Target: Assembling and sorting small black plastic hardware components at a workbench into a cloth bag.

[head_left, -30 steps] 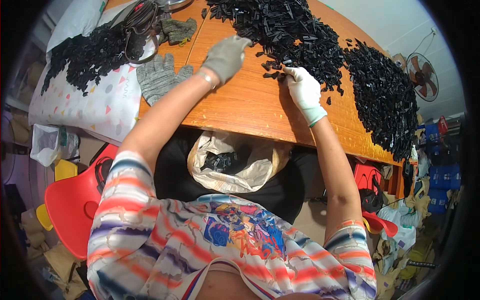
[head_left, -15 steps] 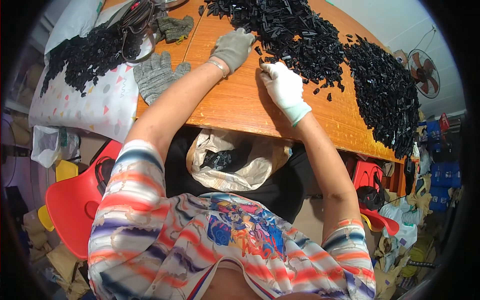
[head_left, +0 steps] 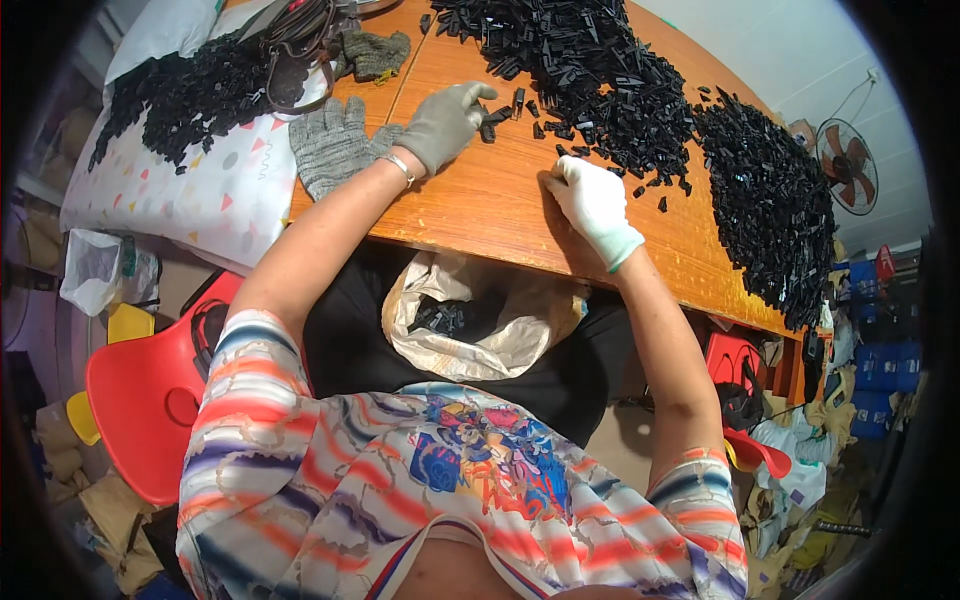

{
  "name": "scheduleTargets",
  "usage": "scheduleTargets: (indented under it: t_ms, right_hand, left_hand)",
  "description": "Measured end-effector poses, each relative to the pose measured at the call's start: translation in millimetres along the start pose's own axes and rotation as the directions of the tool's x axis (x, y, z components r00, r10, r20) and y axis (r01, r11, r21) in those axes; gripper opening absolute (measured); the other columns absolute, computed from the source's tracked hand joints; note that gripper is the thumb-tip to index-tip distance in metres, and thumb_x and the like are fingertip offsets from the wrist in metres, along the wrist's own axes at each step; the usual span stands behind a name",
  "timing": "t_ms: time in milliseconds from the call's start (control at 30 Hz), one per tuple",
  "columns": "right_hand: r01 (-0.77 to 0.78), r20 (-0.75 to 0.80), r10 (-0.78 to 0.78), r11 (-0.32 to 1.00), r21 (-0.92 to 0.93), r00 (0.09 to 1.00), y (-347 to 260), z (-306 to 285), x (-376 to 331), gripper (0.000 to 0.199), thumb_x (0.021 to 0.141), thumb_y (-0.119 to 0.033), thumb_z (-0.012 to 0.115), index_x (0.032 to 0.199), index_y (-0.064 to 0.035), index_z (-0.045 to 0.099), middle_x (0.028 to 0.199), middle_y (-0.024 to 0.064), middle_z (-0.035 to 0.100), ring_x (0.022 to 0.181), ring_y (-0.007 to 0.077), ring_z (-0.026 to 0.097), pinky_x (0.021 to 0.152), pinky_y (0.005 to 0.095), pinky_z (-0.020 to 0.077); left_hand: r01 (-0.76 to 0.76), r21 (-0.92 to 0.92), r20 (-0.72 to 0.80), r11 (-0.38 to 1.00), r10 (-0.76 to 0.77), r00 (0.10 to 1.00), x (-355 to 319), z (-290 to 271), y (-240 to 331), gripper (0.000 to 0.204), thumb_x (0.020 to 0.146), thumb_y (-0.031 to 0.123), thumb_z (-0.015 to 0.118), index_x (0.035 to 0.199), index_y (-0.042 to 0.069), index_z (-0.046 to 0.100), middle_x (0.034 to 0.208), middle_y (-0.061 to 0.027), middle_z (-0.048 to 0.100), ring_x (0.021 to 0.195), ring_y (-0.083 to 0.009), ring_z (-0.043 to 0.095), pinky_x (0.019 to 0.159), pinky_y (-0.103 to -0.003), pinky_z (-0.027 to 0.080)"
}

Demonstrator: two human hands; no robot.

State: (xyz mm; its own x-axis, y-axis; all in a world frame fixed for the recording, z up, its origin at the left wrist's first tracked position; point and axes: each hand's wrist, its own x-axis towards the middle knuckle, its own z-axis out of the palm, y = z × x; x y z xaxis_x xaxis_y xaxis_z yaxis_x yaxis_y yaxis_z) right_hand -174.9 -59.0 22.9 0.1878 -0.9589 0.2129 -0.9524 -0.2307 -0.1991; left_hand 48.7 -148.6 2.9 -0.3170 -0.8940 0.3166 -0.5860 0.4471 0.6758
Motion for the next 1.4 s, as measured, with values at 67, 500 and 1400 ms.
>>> scheduleTargets:
  t_ms: [67,500,1400]
  right_hand:
    - [0.076,-0.001,-0.076,0.997,0.025,0.997,3,-3,-6,0.014,0.084,-0.022,0.065,0.087,-0.0088,0.067,0.08,0.0124,0.067,0.075,0.0298,0.065,0.066,0.036,0.0502]
    - [-0.145,0.13,0.107,0.931,0.334,0.986,11,-12,-27,0.023,0.088,-0.027,0.061,0.105,-0.0148,0.071,0.102,0.0075,0.069,0.093,0.0224,0.067,0.083,0.0293,0.0503]
    - [-0.099,0.062,0.097,0.995,0.023,0.993,-3,-9,-25,0.016,0.077,-0.016,0.065,0.087,-0.0032,0.064,0.087,0.0203,0.064,0.085,0.0398,0.062,0.076,0.0445,0.0495]
  left_hand:
    - [-0.028,0.065,0.01,0.998,0.027,1.0,4,-1,-4,0.029,0.091,0.007,0.054,0.119,0.012,0.058,0.111,-0.0119,0.064,0.1,-0.0308,0.061,0.085,-0.04,0.049]
    - [-0.509,0.584,0.383,0.632,0.339,0.86,29,-7,11,0.021,0.087,0.011,0.057,0.101,0.021,0.068,0.107,-0.0067,0.057,0.105,-0.0259,0.057,0.086,-0.039,0.05]
    - [0.436,-0.882,0.44,-0.179,0.02,0.898,-70,31,35,0.035,0.1,0.016,0.046,0.131,0.0,0.048,0.1,-0.0072,0.062,0.091,-0.017,0.063,0.076,-0.027,0.053]
